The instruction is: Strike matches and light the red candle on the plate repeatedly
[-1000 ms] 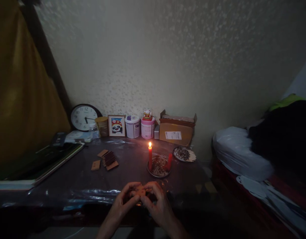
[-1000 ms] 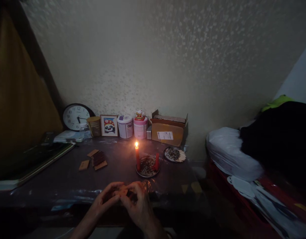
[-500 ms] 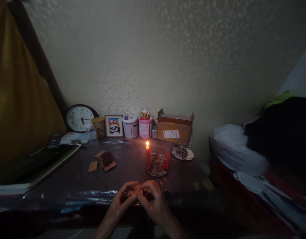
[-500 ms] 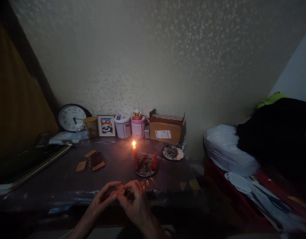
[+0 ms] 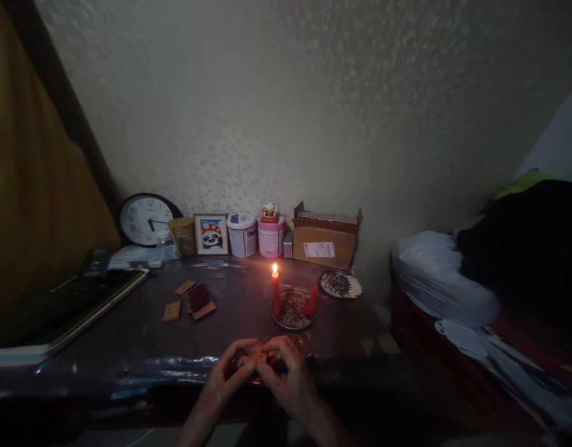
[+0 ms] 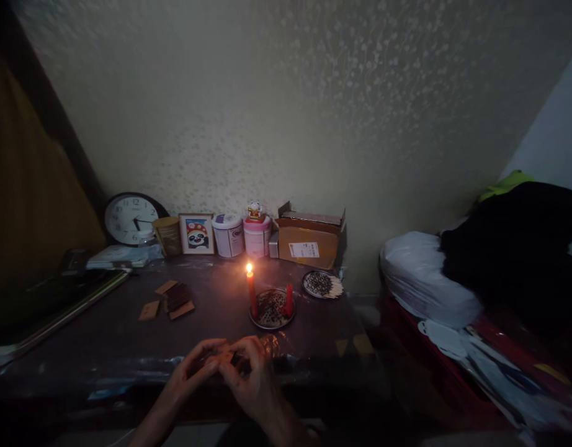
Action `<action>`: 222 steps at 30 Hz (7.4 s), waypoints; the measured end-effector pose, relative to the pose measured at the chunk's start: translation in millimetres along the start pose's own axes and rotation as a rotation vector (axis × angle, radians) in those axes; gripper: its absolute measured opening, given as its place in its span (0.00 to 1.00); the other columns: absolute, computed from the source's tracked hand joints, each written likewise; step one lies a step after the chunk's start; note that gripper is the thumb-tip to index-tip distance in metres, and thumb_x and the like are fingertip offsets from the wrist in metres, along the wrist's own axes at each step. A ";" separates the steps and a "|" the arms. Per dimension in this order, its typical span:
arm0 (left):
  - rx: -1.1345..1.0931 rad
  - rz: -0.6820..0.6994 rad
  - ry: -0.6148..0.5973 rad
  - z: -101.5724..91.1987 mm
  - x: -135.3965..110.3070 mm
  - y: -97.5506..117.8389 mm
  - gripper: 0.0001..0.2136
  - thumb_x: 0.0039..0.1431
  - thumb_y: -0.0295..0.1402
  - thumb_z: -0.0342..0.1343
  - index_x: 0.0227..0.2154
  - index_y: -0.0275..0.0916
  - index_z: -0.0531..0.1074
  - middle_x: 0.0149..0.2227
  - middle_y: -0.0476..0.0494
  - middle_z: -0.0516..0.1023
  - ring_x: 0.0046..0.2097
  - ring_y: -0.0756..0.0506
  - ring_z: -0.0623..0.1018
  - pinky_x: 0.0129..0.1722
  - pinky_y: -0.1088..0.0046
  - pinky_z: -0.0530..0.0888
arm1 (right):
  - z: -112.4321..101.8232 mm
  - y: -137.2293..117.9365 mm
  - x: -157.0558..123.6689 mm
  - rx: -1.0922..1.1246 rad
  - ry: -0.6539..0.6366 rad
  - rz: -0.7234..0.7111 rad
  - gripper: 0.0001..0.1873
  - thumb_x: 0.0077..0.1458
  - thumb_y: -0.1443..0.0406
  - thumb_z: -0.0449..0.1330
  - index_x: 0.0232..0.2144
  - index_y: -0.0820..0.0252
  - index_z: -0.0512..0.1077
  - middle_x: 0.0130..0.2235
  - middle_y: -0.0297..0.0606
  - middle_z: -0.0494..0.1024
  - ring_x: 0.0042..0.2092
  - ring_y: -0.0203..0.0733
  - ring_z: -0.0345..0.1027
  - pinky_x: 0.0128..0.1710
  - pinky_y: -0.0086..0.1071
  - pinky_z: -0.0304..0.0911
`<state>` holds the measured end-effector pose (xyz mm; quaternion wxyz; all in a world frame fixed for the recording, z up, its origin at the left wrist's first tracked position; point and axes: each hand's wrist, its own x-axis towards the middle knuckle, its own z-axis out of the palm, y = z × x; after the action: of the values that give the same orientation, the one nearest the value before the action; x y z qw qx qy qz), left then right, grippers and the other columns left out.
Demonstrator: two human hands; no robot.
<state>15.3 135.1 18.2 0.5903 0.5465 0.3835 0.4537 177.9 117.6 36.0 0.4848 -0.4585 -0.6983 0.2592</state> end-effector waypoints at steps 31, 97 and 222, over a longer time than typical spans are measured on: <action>0.044 0.005 0.023 1.5 2.8 -0.8 0.17 0.48 0.40 0.58 0.41 0.40 0.69 0.38 0.48 0.76 0.40 0.43 0.74 0.39 0.72 0.69 | -1.0 2.5 0.5 -0.014 -0.006 -0.001 0.05 0.50 0.67 0.59 0.33 0.57 0.69 0.34 0.33 0.71 0.35 0.35 0.67 0.34 0.26 0.63; -0.171 0.049 0.034 10.9 0.6 15.1 0.17 0.46 0.39 0.61 0.39 0.37 0.70 0.22 0.55 0.64 0.26 0.53 0.64 0.27 0.77 0.60 | 0.5 17.5 8.3 -0.030 -0.056 -0.073 0.07 0.55 0.59 0.56 0.32 0.54 0.70 0.34 0.35 0.75 0.37 0.41 0.70 0.36 0.29 0.67; -0.141 0.075 0.034 11.5 -1.9 18.1 0.15 0.49 0.37 0.59 0.39 0.36 0.70 0.23 0.55 0.62 0.26 0.53 0.62 0.28 0.77 0.60 | -0.5 21.9 9.1 -0.075 -0.073 -0.060 0.08 0.55 0.58 0.55 0.33 0.54 0.69 0.34 0.35 0.75 0.37 0.41 0.70 0.37 0.30 0.67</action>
<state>23.5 129.7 37.4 0.6033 0.5098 0.3398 0.5106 185.9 135.4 22.5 0.4489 -0.4454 -0.7382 0.2347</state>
